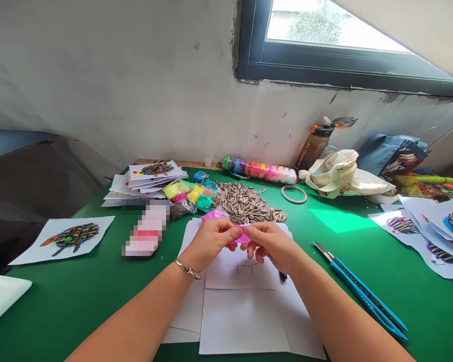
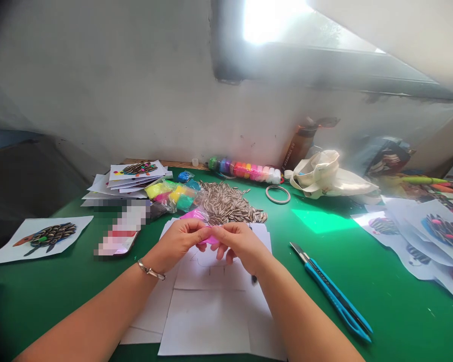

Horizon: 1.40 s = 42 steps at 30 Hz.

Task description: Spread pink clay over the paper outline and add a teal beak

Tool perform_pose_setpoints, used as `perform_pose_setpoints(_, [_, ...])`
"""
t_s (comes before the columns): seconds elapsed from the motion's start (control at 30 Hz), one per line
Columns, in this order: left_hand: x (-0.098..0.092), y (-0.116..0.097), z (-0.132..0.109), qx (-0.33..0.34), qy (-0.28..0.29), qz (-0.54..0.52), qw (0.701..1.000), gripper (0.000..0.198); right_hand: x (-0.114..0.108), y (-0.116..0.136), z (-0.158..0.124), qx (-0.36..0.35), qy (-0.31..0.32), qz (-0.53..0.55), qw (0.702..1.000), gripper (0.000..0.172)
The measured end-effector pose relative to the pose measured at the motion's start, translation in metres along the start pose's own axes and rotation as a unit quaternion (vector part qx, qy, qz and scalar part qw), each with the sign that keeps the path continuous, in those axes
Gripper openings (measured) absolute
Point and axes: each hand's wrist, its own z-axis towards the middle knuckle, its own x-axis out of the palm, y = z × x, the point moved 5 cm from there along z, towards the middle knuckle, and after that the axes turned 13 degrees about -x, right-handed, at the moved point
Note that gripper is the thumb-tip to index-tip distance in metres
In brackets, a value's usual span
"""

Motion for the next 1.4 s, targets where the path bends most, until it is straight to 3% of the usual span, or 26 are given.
perform_pose_setpoints(0.2, [0.0007, 0.0056, 0.0039, -0.003, 0.015, -0.028, 1.0, 0.048, -0.003, 0.0035, 0.0005, -0.041, -0.021, -0.046, 0.998, 0.047])
perform_pose_setpoints(0.6, [0.003, 0.0061, -0.0009, -0.026, 0.039, -0.072, 0.996, 0.072, -0.0047, 0.0057, 0.0008, -0.052, -0.029, -0.012, 0.998, 0.042])
perform_pose_setpoints(0.7, [0.0013, 0.0075, 0.0, -0.036, 0.041, -0.098, 0.994, 0.068, -0.0059, 0.0055, 0.0017, -0.063, -0.032, -0.005, 0.998, 0.041])
perform_pose_setpoints(0.9, [0.0002, 0.0043, 0.0005, -0.037, 0.05, -0.049, 0.997, 0.042, -0.007, 0.0044, 0.0019, -0.08, -0.02, 0.015, 0.997, 0.045])
perform_pose_setpoints(1.0, [0.0014, 0.0031, -0.0002, -0.041, 0.053, -0.038, 0.997, 0.042, -0.006, 0.0039, 0.0021, -0.077, -0.007, 0.032, 0.997, 0.05])
perform_pose_setpoints(1.17, [0.0033, 0.0034, 0.0008, -0.037, 0.056, -0.025, 0.997, 0.043, -0.0028, 0.0037, 0.0027, -0.058, -0.008, 0.017, 0.998, 0.035])
perform_pose_setpoints(1.4, [0.0047, 0.0051, 0.001, -0.035, 0.062, -0.011, 0.997, 0.042, -0.0024, 0.0045, 0.0016, -0.071, -0.016, 0.017, 0.997, 0.029])
